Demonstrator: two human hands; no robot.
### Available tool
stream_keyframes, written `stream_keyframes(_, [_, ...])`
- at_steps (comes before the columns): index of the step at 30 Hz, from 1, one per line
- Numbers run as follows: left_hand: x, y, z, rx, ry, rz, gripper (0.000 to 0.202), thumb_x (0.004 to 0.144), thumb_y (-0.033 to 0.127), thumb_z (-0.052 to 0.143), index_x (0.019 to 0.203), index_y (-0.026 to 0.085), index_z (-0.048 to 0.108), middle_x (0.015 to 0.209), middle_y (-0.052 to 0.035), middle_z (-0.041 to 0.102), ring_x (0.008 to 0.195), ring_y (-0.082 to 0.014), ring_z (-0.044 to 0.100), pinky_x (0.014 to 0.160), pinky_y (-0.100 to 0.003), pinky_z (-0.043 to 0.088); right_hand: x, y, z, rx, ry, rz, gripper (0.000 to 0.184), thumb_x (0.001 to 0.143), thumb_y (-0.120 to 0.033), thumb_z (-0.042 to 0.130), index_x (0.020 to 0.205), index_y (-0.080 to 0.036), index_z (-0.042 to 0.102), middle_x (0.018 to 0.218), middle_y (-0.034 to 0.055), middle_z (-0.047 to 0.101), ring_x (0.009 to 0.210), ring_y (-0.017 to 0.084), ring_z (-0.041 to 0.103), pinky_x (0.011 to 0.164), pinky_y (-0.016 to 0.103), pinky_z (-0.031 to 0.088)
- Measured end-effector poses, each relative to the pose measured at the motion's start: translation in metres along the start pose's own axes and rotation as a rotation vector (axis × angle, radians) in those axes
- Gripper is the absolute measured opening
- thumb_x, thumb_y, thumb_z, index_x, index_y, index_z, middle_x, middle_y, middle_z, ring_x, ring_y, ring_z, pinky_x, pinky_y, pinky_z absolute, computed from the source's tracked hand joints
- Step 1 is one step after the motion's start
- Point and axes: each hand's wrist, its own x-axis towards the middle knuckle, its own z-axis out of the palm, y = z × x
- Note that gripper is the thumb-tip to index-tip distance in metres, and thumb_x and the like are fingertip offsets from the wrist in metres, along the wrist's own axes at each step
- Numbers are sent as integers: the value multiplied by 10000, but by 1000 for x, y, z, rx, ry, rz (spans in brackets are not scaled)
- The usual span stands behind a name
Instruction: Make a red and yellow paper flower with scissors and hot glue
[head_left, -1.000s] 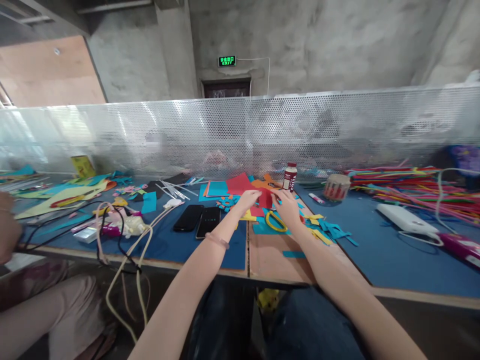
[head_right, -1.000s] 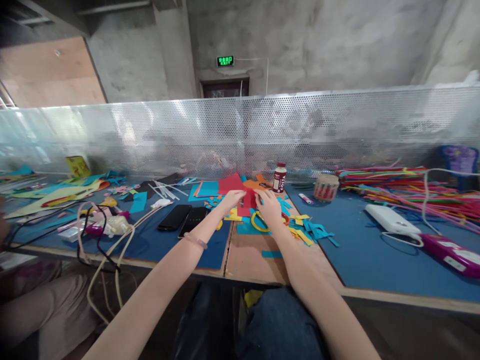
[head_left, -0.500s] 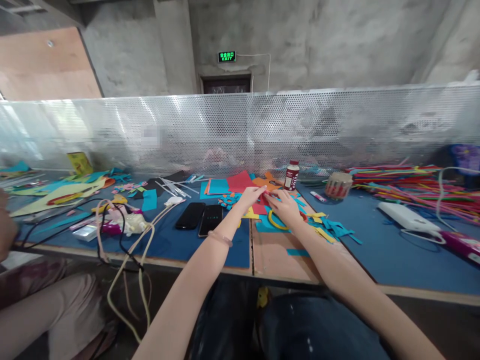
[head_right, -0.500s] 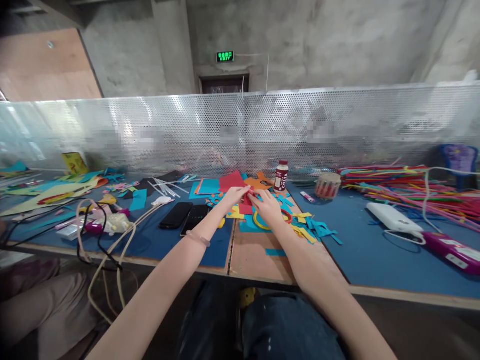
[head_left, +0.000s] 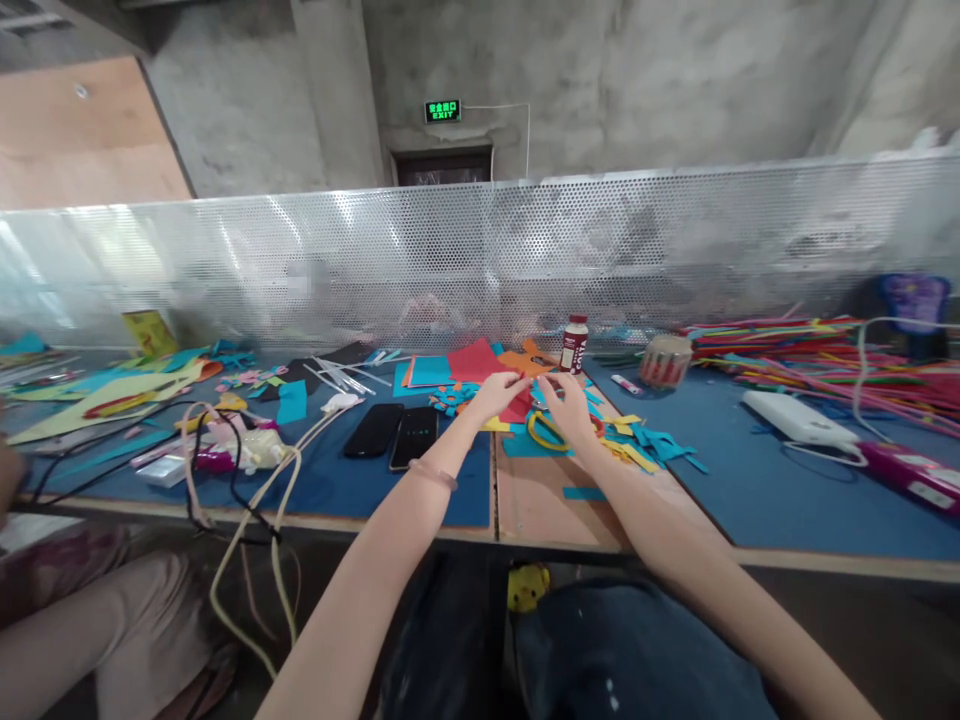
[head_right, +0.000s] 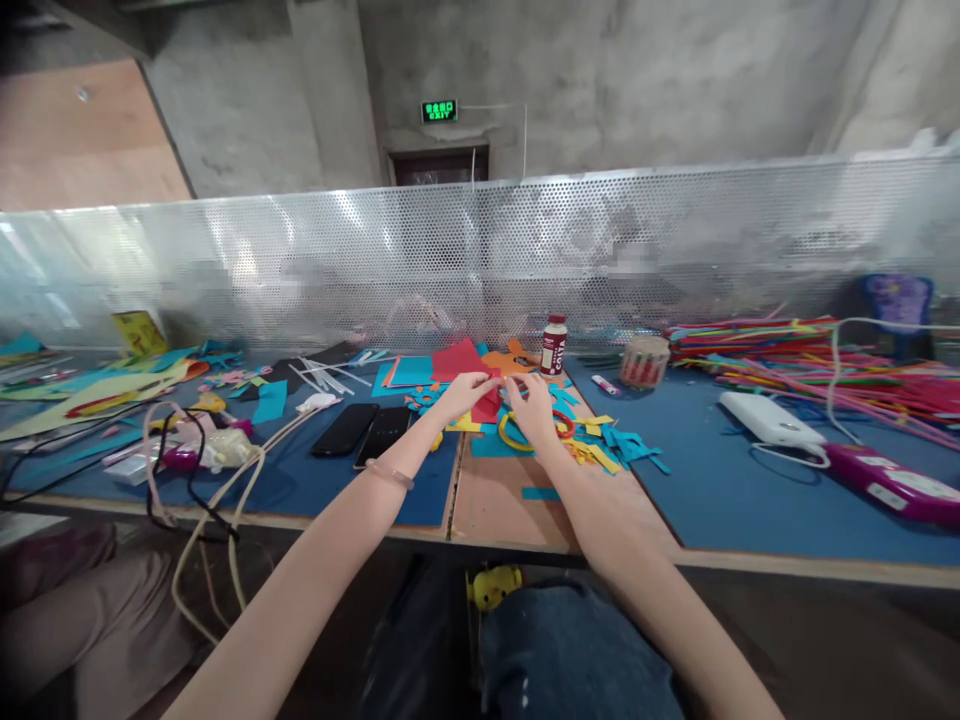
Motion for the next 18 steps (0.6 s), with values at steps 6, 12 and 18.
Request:
stream_keyframes(6, [-2, -1, 7, 148, -108, 120, 426, 762, 531, 539, 588, 142, 526, 561, 35, 463, 592, -112, 409, 589, -238, 291, 5, 15, -9, 274, -150, 212, 323, 750, -462, 574, 838, -181, 706, 816, 51, 691, 779, 193, 620, 710, 308, 488])
stream_keyframes(12, [-5, 4, 6, 168, -146, 129, 411, 771, 535, 516, 673, 141, 580, 620, 19, 517, 619, -122, 447, 592, -234, 322, 5, 14, -7, 462, -162, 332, 347, 679, -474, 654, 850, -179, 714, 832, 47, 700, 765, 183, 634, 685, 285, 506])
stream_keyframes(18, [-9, 5, 7, 76, -137, 47, 349, 667, 468, 653, 747, 130, 619, 653, -5, 571, 641, -137, 497, 623, -247, 379, 4, 16, -7, 535, -104, 398, 374, 668, -494, 670, 866, -178, 691, 826, 36, 693, 731, 169, 636, 677, 286, 520])
